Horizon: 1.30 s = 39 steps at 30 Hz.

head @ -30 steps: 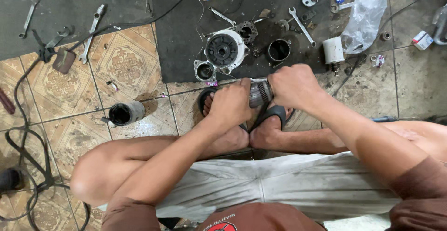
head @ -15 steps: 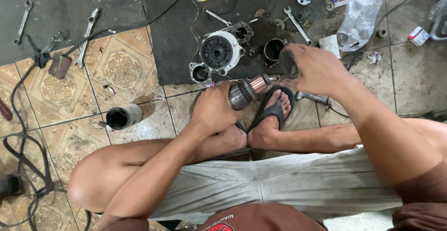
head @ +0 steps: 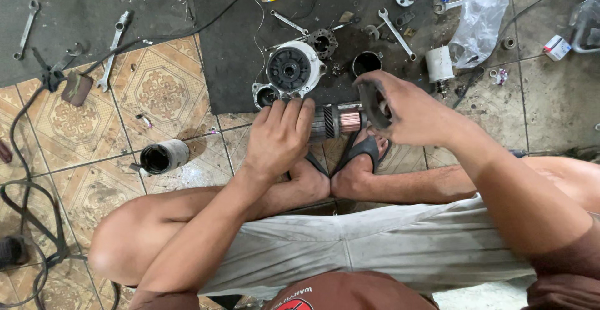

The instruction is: The person sits on the floor and assembles a motor component by inserting a rotor into a stator housing. They then use a brush to clean the interior of a cylindrical metal part and handle various small mechanical pieces and tools scattered on the floor.

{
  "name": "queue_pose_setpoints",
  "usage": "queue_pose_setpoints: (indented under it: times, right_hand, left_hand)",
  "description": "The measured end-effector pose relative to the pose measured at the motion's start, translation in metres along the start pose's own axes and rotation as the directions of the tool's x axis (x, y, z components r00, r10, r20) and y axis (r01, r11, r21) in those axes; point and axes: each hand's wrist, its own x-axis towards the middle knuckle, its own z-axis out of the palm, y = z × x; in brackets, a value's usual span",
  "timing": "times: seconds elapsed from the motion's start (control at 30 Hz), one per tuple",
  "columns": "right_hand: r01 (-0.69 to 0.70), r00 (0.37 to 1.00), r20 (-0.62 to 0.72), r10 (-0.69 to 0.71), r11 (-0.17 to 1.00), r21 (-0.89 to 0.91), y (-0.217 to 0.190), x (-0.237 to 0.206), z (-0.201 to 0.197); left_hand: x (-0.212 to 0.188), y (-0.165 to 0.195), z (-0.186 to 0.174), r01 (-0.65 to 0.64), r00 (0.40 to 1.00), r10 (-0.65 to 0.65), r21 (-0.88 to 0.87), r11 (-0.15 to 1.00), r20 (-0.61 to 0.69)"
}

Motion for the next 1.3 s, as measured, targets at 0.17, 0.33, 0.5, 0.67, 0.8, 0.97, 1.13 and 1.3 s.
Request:
queue_pose_setpoints:
  times: [0.17, 0.33, 0.5, 0.67, 0.8, 0.97, 1.13, 1.3]
  right_hand:
    - [0.161, 0.985, -0.017, -0.173, 0.942, -0.293, 0.000, 0.002, 0.012]
    - [0.183, 0.978, -0.021, -0.206, 0.910, -0.372, 0.002, -0.002, 0.025]
    - [0.275, 0.934, 0.004, -0.357, 0.713, -0.646, 0.003, 0.000, 0.040]
    - [0.266, 0.842, -0.071, -0.535, 0.527, -0.807, 0.000, 0.002, 0.047]
    - [0.235, 0.871, -0.104, -0.480, 0.593, -0.770, -0.010, -0.001, 0.052]
    - [0.070, 0.997, 0.027, -0.066, 0.829, -0.554, -0.017, 0.000, 0.051]
    - [0.083, 0.996, 0.064, -0.058, 0.849, -0.521, -0.010, 0.001, 0.050]
    - [-0.004, 0.997, 0.068, 0.041, 0.880, -0.474, 0.004, 0.010, 0.058]
  left_hand:
    - [0.000, 0.004, 0.003, -0.007, 1.000, 0.007, 0.001, 1.000, -0.018]
    - [0.000, 0.007, 0.009, 0.057, 0.993, -0.049, -0.069, 0.996, 0.107]
    - [-0.001, 0.013, 0.017, 0.216, 0.952, -0.159, -0.206, 0.954, 0.262]
    - [-0.001, 0.017, 0.018, 0.382, 0.895, -0.264, -0.313, 0.869, 0.361]
    - [-0.001, 0.018, 0.015, 0.398, 0.882, -0.261, -0.325, 0.858, 0.392]
    - [-0.002, 0.020, 0.019, 0.340, 0.889, -0.216, -0.268, 0.901, 0.403]
    - [-0.007, 0.024, 0.030, 0.247, 0.914, -0.154, -0.214, 0.945, 0.374]
    - [-0.009, 0.028, 0.037, 0.222, 0.918, -0.138, -0.195, 0.955, 0.372]
